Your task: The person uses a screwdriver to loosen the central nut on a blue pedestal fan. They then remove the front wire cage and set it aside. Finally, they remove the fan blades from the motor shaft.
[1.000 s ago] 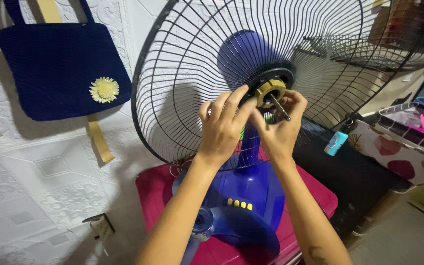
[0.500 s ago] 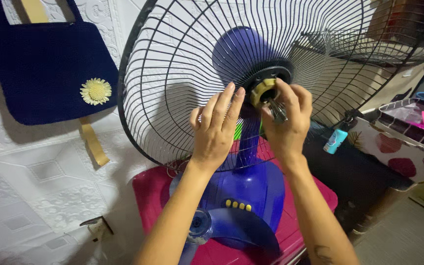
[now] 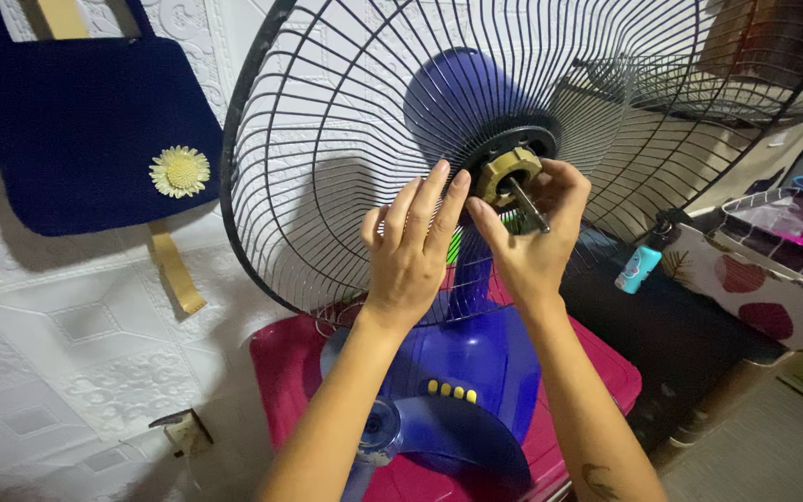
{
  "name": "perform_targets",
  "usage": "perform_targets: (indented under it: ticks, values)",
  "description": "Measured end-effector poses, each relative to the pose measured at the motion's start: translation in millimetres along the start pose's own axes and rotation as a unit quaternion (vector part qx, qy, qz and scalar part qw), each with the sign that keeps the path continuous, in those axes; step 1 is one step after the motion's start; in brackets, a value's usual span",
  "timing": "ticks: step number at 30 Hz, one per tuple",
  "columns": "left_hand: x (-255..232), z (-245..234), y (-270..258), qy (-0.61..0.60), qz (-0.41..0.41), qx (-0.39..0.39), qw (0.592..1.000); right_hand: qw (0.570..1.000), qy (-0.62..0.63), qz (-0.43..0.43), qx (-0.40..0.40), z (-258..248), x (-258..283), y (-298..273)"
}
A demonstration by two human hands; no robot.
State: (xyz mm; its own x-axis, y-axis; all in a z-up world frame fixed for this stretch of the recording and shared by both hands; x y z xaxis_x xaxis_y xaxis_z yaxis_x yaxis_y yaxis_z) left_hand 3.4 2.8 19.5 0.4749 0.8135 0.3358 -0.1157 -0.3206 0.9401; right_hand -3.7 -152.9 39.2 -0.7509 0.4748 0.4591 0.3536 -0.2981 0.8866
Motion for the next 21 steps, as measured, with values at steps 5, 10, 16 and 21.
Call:
perform_targets:
  ticks: [5, 10, 16, 21]
  values:
    - [0.6, -0.3, -2.5, 0.006, -0.001, 0.005, 1.000, 0.996, -0.079, 0.012, -0.029, -0.4, 2.4, 7.2]
    - [0.4, -0.5, -1.6, 0.007, 0.003, 0.009, 1.000, 0.989, -0.114, -0.089, -0.017, -5.9, 15.4, 9.6]
    - [-0.1, -4.1, -2.5, -0.003, 0.011, 0.010, 1.000, 0.986, -0.131, -0.104, 0.021, -11.4, 14.4, 5.8]
    - [-0.5, -4.0, -0.9, 0.014, 0.010, 0.009, 1.000, 0.990, -0.116, -0.082, 0.002, -14.8, 24.2, 1.7]
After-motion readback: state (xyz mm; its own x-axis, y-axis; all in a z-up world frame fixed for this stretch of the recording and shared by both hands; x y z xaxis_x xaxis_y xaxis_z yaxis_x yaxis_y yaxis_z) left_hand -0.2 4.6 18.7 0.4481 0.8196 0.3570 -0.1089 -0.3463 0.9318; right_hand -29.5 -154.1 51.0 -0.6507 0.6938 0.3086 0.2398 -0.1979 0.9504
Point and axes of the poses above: each hand's wrist, its own y-axis towards the middle knuckle, its own z-axis out of the palm, x = y × z, the point moved 4 cm from there along y, towards the middle knuckle, and after that the axes turned 10 degrees about z, right-handed, at the moved point
